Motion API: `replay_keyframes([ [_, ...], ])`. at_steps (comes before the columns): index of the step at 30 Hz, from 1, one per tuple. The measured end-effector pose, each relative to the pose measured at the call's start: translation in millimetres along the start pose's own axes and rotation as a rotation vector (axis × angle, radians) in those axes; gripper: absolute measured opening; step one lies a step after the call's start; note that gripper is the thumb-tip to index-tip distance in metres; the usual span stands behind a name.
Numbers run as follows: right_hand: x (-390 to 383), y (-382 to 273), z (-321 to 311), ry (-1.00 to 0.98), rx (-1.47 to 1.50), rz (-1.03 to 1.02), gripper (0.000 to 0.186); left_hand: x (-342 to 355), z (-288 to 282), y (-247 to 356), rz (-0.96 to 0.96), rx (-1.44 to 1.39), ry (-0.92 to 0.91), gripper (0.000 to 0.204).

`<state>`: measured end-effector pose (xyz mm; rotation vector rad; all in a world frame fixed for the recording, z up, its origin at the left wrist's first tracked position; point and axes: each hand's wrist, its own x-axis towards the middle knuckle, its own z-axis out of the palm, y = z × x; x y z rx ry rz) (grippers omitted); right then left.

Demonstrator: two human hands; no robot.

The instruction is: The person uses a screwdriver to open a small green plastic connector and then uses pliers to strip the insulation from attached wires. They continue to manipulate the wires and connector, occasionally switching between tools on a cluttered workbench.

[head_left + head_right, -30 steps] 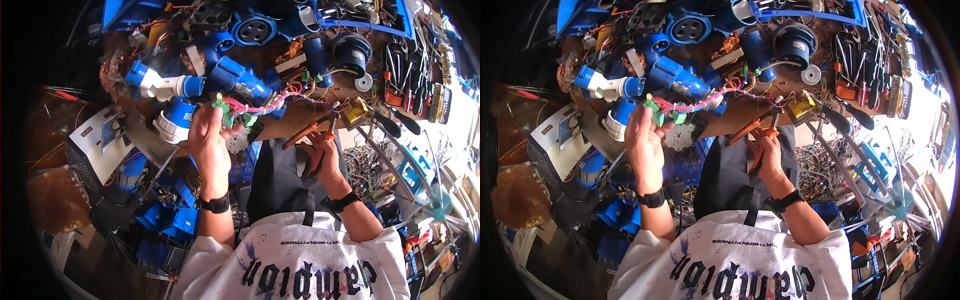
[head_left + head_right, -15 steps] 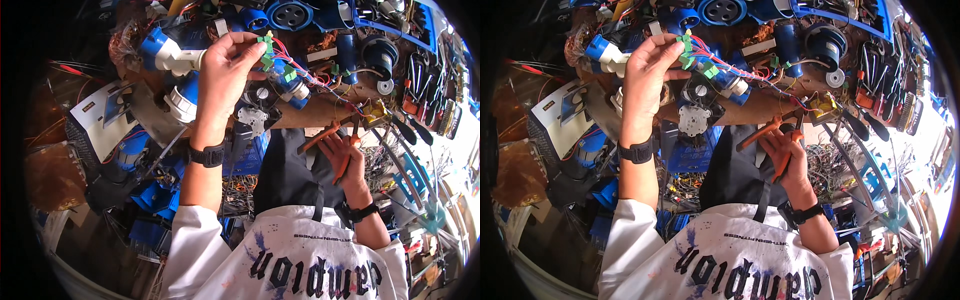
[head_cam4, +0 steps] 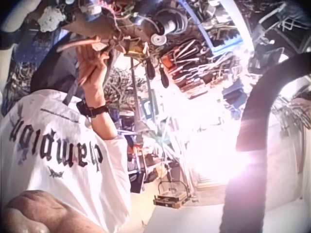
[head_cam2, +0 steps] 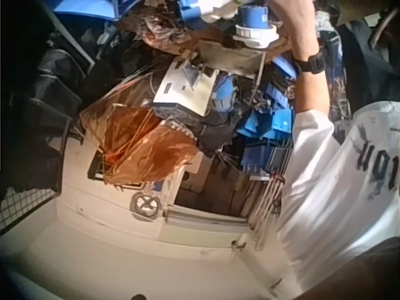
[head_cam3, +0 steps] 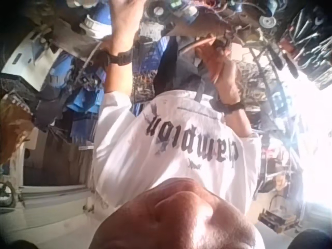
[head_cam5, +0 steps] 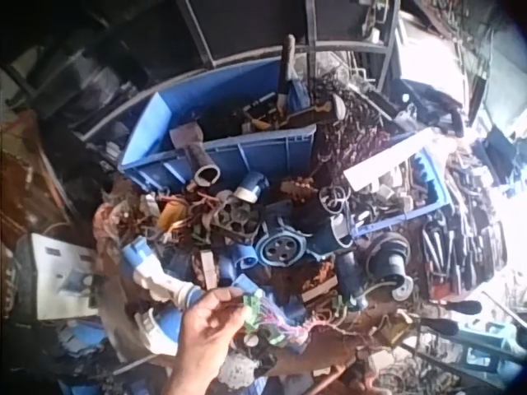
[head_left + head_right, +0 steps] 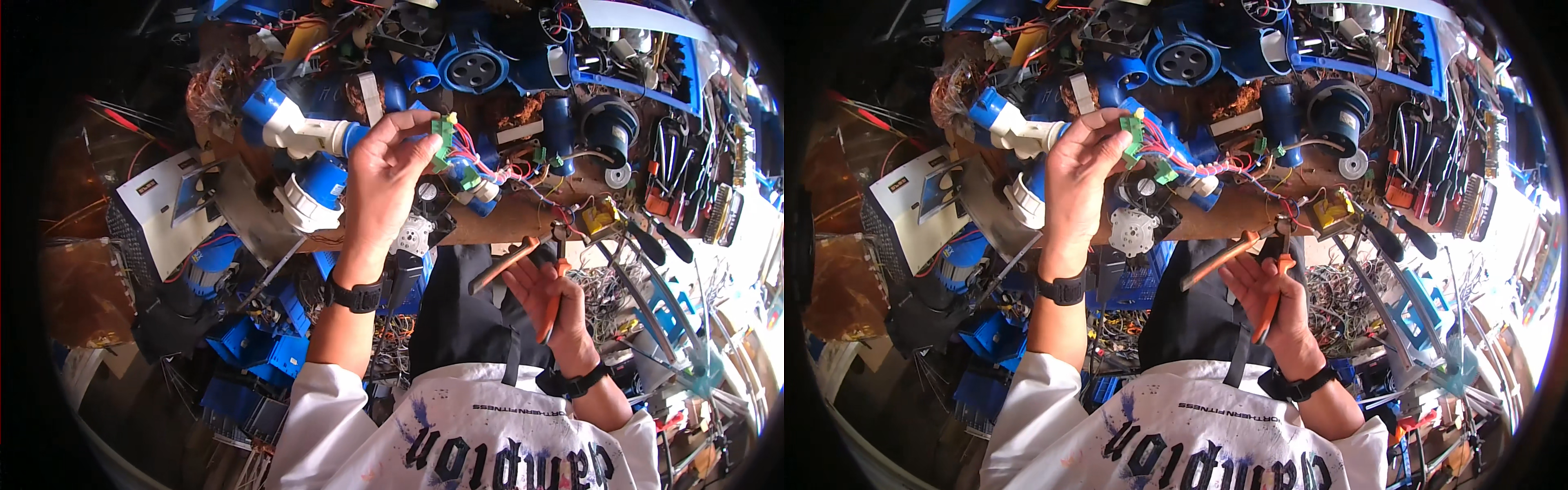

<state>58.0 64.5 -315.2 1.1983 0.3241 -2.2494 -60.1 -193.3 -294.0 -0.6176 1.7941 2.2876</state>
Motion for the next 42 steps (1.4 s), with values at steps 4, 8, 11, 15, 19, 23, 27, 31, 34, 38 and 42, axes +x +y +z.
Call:
replay_keyframes([
  [4, -3, 2, 4, 0.032, 0.02, 0.037, 0.02, 2, 0, 1, 0.144, 0.153, 0.003, 0.019],
  [8, -9, -2, 8, 0.058, -0.063, 0.049, 0.023, 2, 0, 8, 0.101, 0.135, -0.036, 0.016],
  [11, -5, -18, -5, 0.095, -0.294, 0.066, 0.023, 1, 3, 9, 0.098, 0.124, -0.075, 0.016],
  [15, -11, -23, -3, 0.372, -0.643, -0.052, 0.023, -1, 10, 11, 0.156, 0.23, -0.078, 0.015],
  [19, -16, -28, 7, 0.39, -0.696, -0.034, 0.025, -1, 11, 18, 0.178, 0.296, -0.097, 0.02],
  [23, -14, -34, -1, 0.071, -0.186, 0.041, 0.026, -3, 15, 20, 0.205, 0.344, -0.069, 0.022],
  [27, -18, -26, 5, 0.049, -0.117, 0.017, 0.029, -2, 16, 17, 0.245, 0.311, -0.076, 0.032],
  [31, -24, -23, 13, 0.083, -0.205, -0.045, 0.03, -5, 19, 20, 0.209, 0.325, -0.103, 0.037],
  [34, -30, -19, 20, 0.076, -0.257, -0.085, 0.026, -4, 19, 20, 0.225, 0.311, -0.079, 0.036],
  [38, -31, -21, 21, -0.023, -0.183, -0.046, 0.024, -4, 21, 22, 0.237, 0.267, -0.051, 0.035],
  [42, -23, -29, 12, -0.056, -0.126, -0.064, 0.029, -1, 23, 19, 0.223, 0.169, -0.026, 0.032],
])
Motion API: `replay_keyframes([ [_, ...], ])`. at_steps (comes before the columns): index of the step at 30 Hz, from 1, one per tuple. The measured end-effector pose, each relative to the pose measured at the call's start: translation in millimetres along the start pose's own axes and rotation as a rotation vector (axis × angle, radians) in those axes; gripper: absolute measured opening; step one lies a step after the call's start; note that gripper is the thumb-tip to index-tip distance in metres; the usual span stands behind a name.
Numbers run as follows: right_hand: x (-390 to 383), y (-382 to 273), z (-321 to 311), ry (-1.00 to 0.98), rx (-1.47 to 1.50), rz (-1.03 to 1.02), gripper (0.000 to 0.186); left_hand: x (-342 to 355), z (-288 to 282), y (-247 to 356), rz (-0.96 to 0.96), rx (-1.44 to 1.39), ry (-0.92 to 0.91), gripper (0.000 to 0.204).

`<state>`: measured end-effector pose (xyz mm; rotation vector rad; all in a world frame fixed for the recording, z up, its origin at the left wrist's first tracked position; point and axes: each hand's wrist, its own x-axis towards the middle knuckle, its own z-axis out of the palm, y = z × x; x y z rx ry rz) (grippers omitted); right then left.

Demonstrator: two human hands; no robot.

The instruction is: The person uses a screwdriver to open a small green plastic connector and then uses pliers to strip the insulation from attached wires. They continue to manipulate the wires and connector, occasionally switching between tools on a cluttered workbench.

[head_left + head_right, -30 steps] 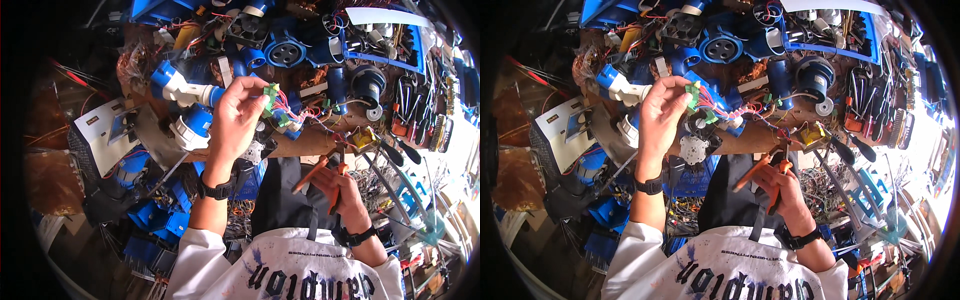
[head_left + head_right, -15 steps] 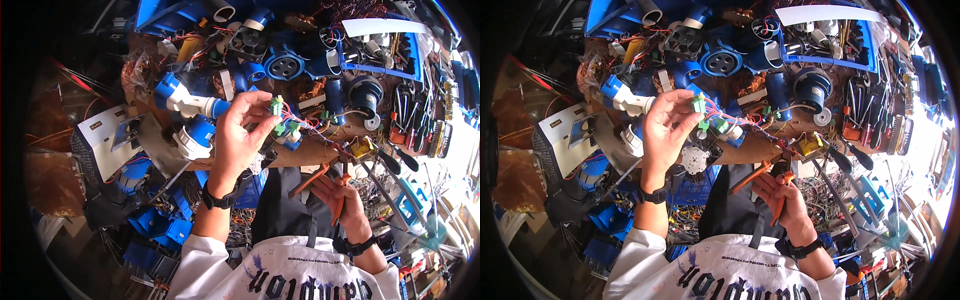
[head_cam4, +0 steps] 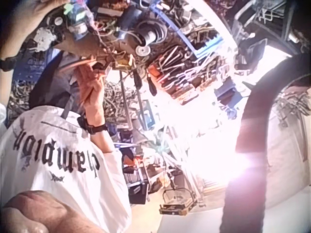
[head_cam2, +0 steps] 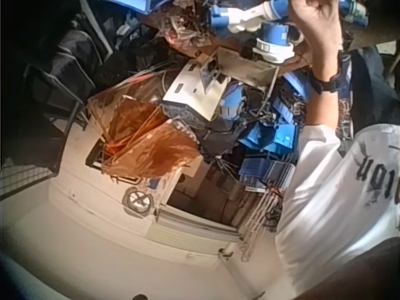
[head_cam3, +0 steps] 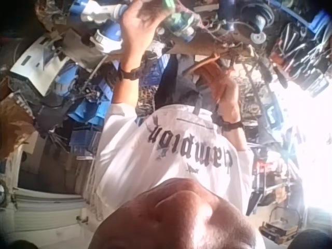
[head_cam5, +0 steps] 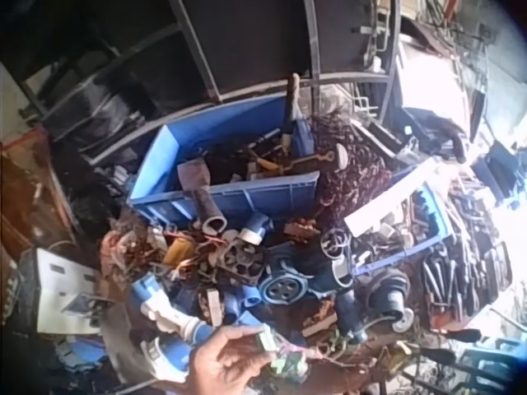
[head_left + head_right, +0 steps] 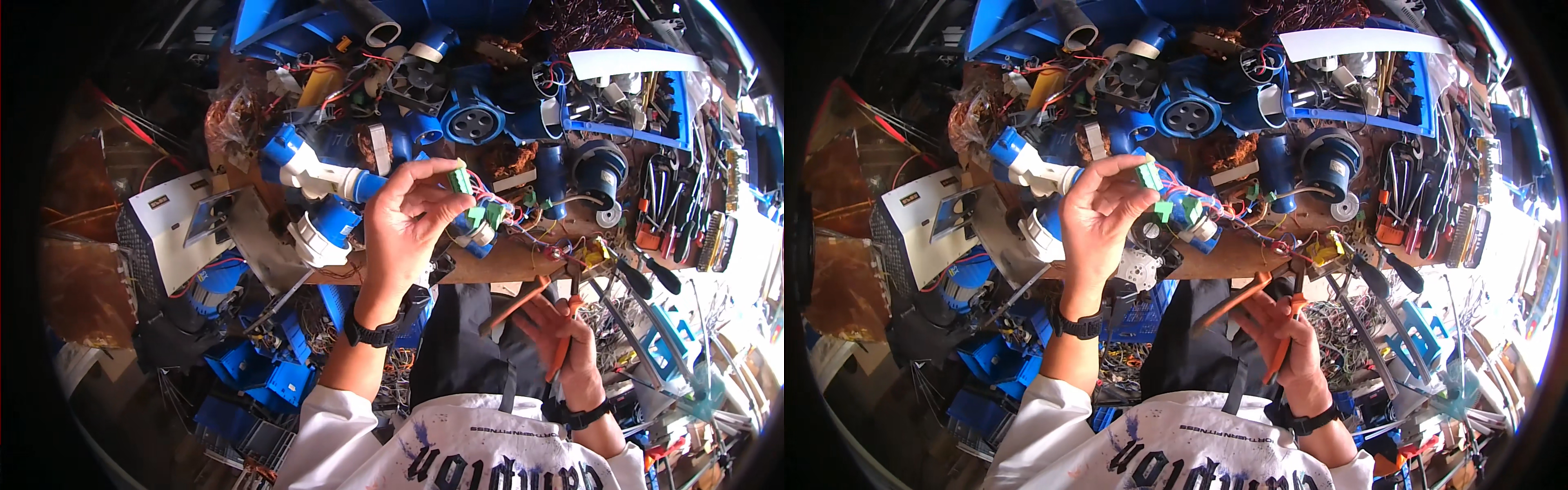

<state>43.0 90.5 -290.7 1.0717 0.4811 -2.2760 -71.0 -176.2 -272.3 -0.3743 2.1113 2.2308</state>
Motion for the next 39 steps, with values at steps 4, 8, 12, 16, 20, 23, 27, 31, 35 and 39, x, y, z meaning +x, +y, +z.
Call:
replay_keyframes([
  [4, 4, -3, -2, 0.098, -0.198, -0.112, 0.029, 2, 7, -4, -0.136, -0.225, 0.098, 0.027],
  [8, 2, 5, 9, 0.154, -0.297, -0.145, 0.022, 6, 10, -1, -0.259, -0.276, 0.154, 0.035],
  [12, -3, 4, 17, 0.011, 0.098, 0.092, 0.026, 6, 10, -8, -0.272, -0.239, 0.106, 0.046],
  [16, -7, -2, 31, -0.064, 0.095, 0.017, 0.028, 6, 9, -8, -0.22, -0.29, 0.084, 0.058],
  [20, -7, -15, 33, 0.139, -0.319, -0.185, 0.039, 2, -1, -12, -0.103, -0.209, 0.06, 0.072],
  [23, -8, -14, 36, 0.381, -0.627, -0.216, 0.043, -2, 0, -12, 0.015, -0.039, 0.045, 0.075],
  [27, -12, -20, 31, 0.257, -0.587, -0.15, 0.046, -8, 1, -18, 0.236, 0.138, -0.051, 0.081],
  [31, -7, -32, 39, -0.066, -0.149, 0.005, 0.039, -11, 0, -24, 0.309, 0.28, -0.056, 0.081],
  [35, -7, -27, 50, -0.053, -0.277, -0.134, 0.036, -11, 0, -28, 0.389, 0.428, -0.032, 0.076],
  [39, -8, -22, 48, -0.062, -0.444, -0.191, 0.045, -11, 0, -21, 0.367, 0.486, -0.055, 0.079],
])
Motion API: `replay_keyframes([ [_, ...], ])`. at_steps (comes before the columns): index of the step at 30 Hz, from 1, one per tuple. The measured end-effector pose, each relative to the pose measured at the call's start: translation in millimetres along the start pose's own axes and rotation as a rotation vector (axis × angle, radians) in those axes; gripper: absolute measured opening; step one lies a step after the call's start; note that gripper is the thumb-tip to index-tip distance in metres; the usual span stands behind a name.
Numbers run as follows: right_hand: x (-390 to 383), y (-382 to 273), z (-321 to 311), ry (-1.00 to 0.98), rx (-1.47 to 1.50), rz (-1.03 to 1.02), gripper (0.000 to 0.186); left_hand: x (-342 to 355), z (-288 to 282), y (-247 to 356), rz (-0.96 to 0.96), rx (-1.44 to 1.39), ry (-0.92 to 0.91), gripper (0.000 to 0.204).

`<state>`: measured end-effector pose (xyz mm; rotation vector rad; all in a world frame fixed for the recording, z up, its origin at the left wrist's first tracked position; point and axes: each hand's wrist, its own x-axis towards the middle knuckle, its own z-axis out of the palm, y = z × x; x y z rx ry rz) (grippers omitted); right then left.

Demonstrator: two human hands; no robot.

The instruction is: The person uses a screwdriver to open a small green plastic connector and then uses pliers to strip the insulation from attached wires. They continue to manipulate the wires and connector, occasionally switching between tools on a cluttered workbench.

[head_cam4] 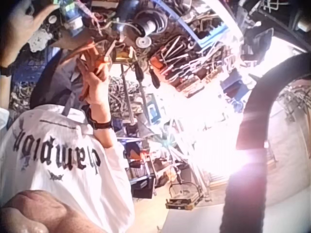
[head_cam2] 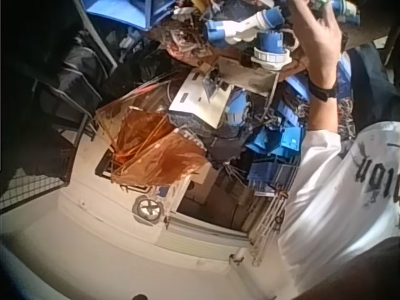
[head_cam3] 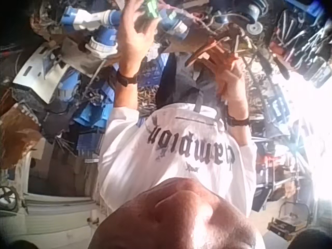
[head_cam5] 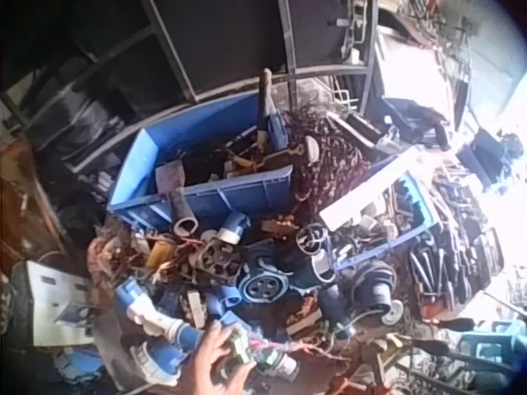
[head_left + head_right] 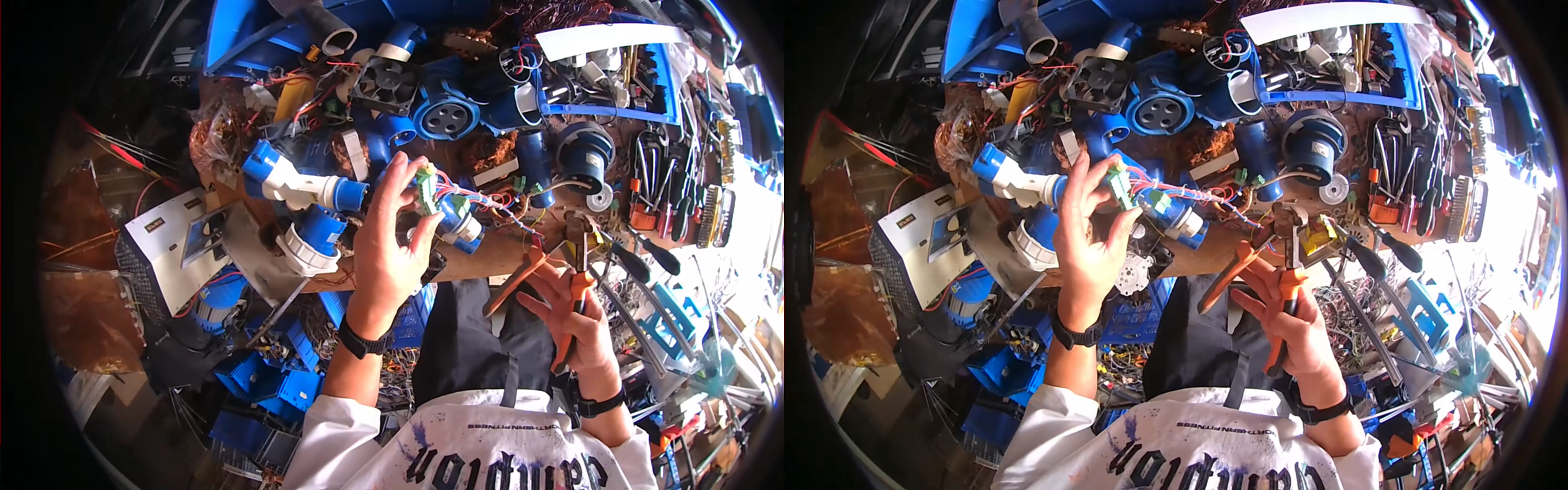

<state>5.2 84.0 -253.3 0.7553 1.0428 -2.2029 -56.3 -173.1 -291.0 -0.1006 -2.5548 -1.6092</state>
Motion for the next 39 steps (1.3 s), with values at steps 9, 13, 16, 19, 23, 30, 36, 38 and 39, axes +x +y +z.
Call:
replay_keyframes([
  [9, 4, 8, 2, -0.198, -0.063, -0.022, 0.058, -2, 2, 2, -0.276, -0.486, 0.078, 0.079],
  [13, 5, 8, 9, -0.115, -0.114, 0.009, 0.056, -6, 7, 1, -0.304, -0.499, 0.189, 0.068],
  [16, 5, 9, 8, -0.115, -0.131, 0.002, 0.054, -12, 16, -3, -0.188, -0.395, 0.242, 0.055],
  [19, 5, 9, 11, -0.123, -0.097, 0.008, 0.052, -13, 25, 1, -0.119, -0.346, 0.323, 0.051],
  [23, 7, 9, 12, -0.138, -0.1, -0.005, 0.048, -9, 30, 1, -0.086, -0.239, 0.335, 0.036],
  [30, 8, 9, 12, -0.153, -0.051, -0.024, 0.062, 1, 27, 8, -0.118, -0.243, 0.24, 0.034],
  [36, 9, 9, 10, -0.127, -0.037, -0.001, 0.06, 1, 25, 6, -0.18, -0.425, 0.222, 0.034],
  [38, 9, 9, 11, -0.116, -0.057, -0.001, 0.052, -4, 25, 4, -0.211, -0.438, 0.243, 0.032],
  [39, 10, 8, 12, -0.11, -0.065, -0.002, 0.048, -6, 24, 5, -0.219, -0.421, 0.248, 0.032],
])
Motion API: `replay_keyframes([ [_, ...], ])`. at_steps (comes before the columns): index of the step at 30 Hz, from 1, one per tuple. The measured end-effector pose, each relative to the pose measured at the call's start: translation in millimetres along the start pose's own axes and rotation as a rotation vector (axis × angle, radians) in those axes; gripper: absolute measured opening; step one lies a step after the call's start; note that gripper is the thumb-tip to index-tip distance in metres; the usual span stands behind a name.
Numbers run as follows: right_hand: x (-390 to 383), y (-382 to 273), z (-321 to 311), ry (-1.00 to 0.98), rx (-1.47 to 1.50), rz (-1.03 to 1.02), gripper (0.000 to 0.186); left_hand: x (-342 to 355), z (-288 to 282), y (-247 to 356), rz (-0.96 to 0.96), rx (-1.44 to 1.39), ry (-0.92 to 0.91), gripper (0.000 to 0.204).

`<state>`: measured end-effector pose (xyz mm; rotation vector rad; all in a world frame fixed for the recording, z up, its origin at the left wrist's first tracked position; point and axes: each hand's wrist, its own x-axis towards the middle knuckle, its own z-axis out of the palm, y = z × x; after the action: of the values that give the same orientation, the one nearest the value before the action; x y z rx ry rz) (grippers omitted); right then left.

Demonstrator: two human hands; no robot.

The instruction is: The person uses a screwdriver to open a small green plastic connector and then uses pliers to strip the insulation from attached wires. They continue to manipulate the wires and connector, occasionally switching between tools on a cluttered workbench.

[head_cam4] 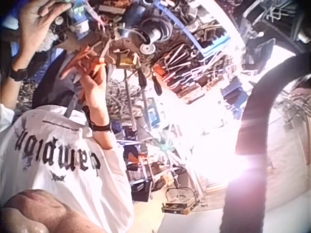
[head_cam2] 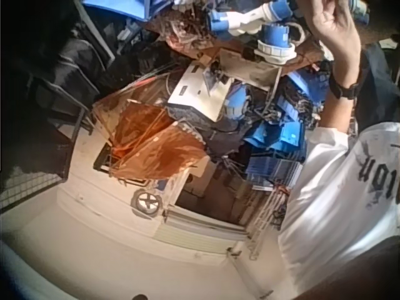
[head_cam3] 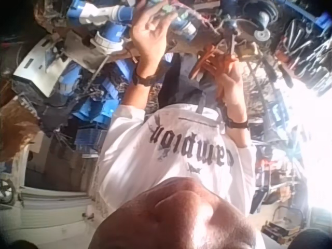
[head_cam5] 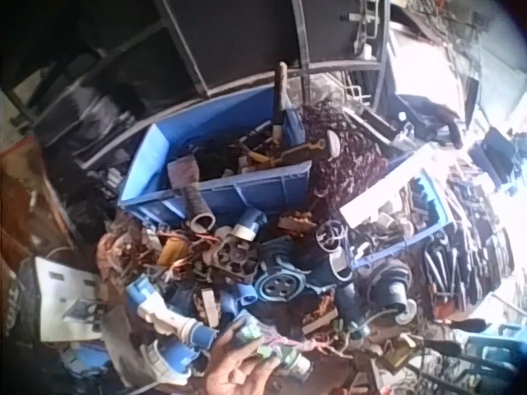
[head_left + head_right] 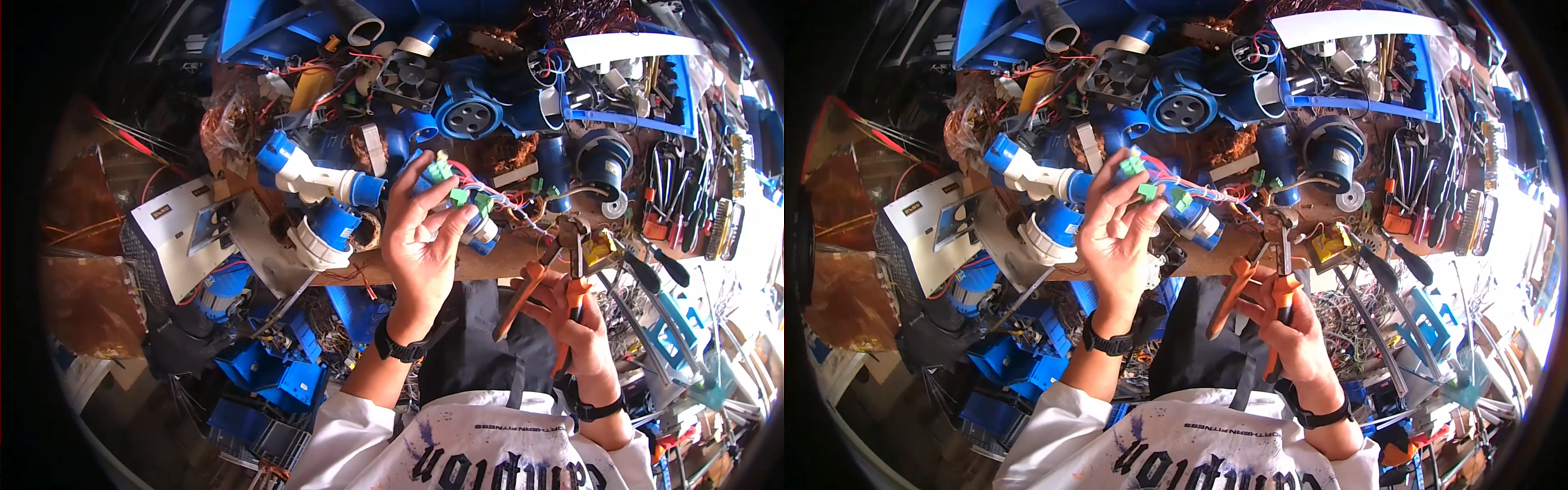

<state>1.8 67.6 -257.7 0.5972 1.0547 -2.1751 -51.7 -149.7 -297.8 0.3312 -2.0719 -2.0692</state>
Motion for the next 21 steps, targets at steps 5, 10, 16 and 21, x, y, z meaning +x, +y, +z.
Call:
replay_keyframes([
  [5, 2, 1, -3, -0.009, -0.015, 0.016, 0.039, -12, -5, -5, -0.147, -0.056, 0.095, 0.031],
  [10, 4, 1, -3, 0.007, -0.012, 0.023, 0.045, -16, -1, 6, -0.376, -0.221, 0.097, 0.033],
  [16, 4, -2, -2, 0.01, -0.01, 0.045, 0.063, -17, -3, 7, -0.558, -0.449, 0.058, 0.045],
  [21, 7, -1, -6, -0.023, -0.014, 0.026, 0.066, -16, 0, 12, -0.409, -0.235, 0.0, 0.028],
])
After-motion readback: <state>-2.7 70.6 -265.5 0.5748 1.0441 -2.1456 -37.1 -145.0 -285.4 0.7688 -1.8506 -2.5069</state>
